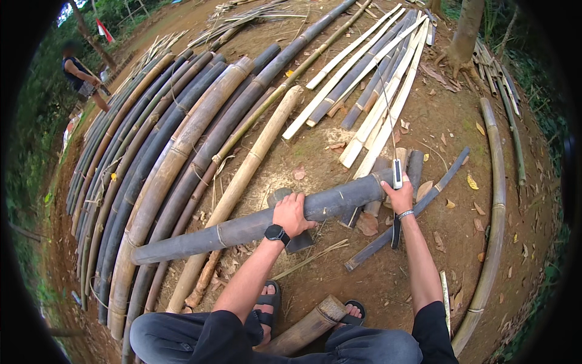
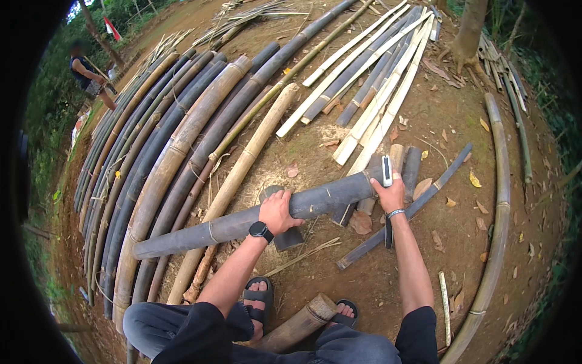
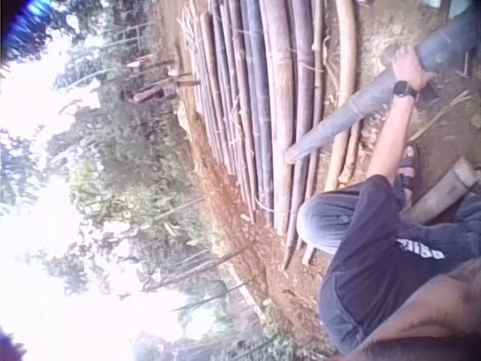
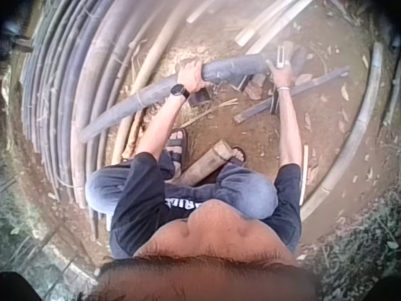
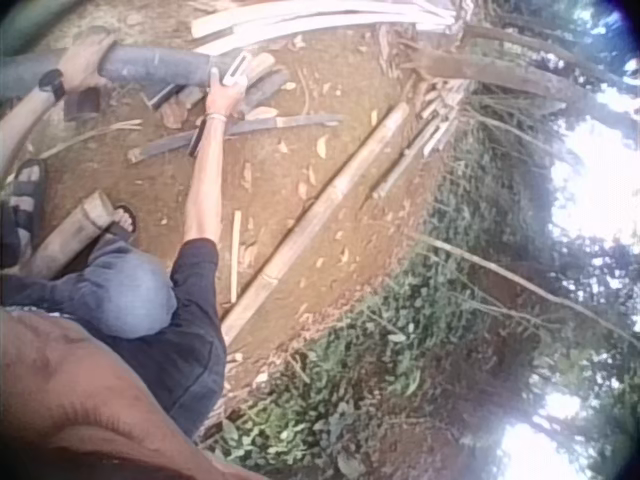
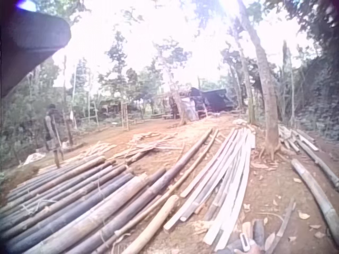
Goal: The person saws off a section of a bamboo pole using a handsaw while holding the pole steady on a wooden support.
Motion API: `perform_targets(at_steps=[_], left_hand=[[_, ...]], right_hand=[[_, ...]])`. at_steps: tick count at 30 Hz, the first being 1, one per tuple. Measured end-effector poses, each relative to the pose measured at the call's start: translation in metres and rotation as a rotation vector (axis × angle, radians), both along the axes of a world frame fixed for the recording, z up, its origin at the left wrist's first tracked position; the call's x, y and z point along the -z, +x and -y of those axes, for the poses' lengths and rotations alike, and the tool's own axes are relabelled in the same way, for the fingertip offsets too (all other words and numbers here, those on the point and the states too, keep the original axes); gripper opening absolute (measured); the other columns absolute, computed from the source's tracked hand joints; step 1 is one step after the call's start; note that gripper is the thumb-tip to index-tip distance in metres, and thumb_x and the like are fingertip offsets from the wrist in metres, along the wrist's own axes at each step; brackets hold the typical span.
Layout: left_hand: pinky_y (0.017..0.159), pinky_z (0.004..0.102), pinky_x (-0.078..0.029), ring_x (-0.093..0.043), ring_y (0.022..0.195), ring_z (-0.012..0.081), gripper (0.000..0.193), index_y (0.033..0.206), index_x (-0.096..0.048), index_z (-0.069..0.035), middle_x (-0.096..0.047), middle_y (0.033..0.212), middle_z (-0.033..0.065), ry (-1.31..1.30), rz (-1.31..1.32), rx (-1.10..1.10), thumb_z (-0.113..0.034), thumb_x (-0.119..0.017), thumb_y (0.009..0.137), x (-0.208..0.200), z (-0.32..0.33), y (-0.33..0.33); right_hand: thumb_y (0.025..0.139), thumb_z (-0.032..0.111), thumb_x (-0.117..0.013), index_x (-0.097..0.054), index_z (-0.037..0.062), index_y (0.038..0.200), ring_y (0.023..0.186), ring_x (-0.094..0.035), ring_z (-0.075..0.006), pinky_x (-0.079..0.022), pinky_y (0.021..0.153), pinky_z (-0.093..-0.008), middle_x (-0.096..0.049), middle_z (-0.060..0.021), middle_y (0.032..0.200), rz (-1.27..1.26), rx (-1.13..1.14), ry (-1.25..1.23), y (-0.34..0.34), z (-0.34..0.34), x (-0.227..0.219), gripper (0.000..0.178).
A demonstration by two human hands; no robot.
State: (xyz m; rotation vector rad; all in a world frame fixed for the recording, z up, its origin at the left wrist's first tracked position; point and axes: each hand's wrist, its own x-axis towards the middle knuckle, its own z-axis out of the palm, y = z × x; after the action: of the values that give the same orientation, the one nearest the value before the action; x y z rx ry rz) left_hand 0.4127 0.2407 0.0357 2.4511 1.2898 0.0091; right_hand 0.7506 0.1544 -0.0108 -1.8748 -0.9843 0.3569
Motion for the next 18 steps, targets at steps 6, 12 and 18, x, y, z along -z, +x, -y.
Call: perform_targets(at_steps=[6, 12, 18], left_hand=[[0.102, 0.0455, -0.044, -0.058, 0.116, 0.0362, 0.087, 0.129, -0.055, -0.003, -0.062, 0.122, 0.0189, 0.116, 0.08, -0.04, -0.046, -0.089, 0.061, 0.002, -0.002, -0.013], [0.103, 0.0473, -0.04, -0.053, 0.122, 0.0343, 0.087, 0.129, -0.055, -0.004, -0.058, 0.127, 0.0168, 0.167, 0.075, -0.089, -0.046, -0.09, 0.061, 0.009, 0.001, -0.029], [0.103, 0.0486, -0.043, -0.054, 0.123, 0.0382, 0.115, 0.142, -0.043, -0.002, -0.055, 0.13, 0.0217, 0.082, -0.042, 0.023, -0.055, -0.091, 0.052, -0.003, -0.013, -0.069]], right_hand=[[0.075, 0.025, -0.087, -0.062, -0.0045, 0.113, 0.085, -0.068, -0.0299, -0.052, 0.078, -0.0409, -0.07, -0.0176, 0.092, -0.045, 0.019, 0.062, -0.005, -0.007, 0.001, 0.054], [0.075, 0.027, -0.089, -0.058, -0.0055, 0.124, 0.093, -0.061, -0.0218, -0.05, 0.087, -0.0359, -0.066, -0.0132, 0.102, -0.082, -0.096, 0.061, -0.008, -0.015, 0.022, 0.067], [0.081, 0.02, -0.085, -0.06, -0.0015, 0.118, 0.088, -0.06, -0.0163, -0.05, 0.081, -0.0333, -0.066, -0.0066, 0.097, -0.143, -0.105, 0.077, -0.016, -0.018, 0.03, 0.049]])
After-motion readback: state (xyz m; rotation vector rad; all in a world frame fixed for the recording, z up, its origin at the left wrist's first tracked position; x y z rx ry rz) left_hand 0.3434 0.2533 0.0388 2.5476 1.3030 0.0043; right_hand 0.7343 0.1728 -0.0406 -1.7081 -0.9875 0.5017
